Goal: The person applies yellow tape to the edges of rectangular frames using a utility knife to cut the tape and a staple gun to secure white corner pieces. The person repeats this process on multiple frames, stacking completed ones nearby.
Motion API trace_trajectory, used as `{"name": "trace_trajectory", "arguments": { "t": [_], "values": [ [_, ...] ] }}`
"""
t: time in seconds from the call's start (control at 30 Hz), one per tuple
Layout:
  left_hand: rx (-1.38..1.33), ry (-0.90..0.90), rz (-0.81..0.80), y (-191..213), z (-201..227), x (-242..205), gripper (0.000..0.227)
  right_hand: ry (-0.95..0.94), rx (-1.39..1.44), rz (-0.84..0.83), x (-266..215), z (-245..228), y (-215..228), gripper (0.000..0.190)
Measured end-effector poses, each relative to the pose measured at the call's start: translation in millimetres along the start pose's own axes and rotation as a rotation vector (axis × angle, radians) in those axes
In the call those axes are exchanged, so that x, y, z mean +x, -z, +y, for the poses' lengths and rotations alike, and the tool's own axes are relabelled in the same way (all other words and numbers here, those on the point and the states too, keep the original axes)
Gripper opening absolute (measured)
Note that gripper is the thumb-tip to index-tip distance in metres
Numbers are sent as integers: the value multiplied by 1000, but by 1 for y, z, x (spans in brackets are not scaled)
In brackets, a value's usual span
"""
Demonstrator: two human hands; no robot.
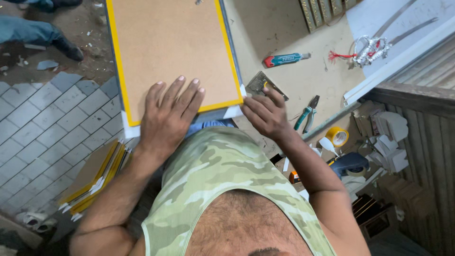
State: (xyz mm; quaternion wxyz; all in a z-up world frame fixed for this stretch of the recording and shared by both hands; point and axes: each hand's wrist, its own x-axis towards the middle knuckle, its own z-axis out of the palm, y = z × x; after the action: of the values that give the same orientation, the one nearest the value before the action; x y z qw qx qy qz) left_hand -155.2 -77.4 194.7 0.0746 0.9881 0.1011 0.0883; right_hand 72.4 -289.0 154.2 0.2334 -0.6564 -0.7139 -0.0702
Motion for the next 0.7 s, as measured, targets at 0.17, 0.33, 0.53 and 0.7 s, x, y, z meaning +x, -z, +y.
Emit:
{"name": "trace_trajectory", "arguments": {
  "t": [0.17,0.33,0.53,0.7],
  "values": [
    [113,13,9,-165,3,5,52,-251,37,-133,-41,21,-115,11],
    [152,-25,-21,-212,9,22,72,-380,-41,-161,-65,28,-149,17],
    [-393,-74,-204,-215,10,77,62,-517,-85,-135,-63,14,-147,20],
    [-334,-95,-57,-229,12,87,34,-599,-98,-242,-69,12,-119,45]
  ]
}}
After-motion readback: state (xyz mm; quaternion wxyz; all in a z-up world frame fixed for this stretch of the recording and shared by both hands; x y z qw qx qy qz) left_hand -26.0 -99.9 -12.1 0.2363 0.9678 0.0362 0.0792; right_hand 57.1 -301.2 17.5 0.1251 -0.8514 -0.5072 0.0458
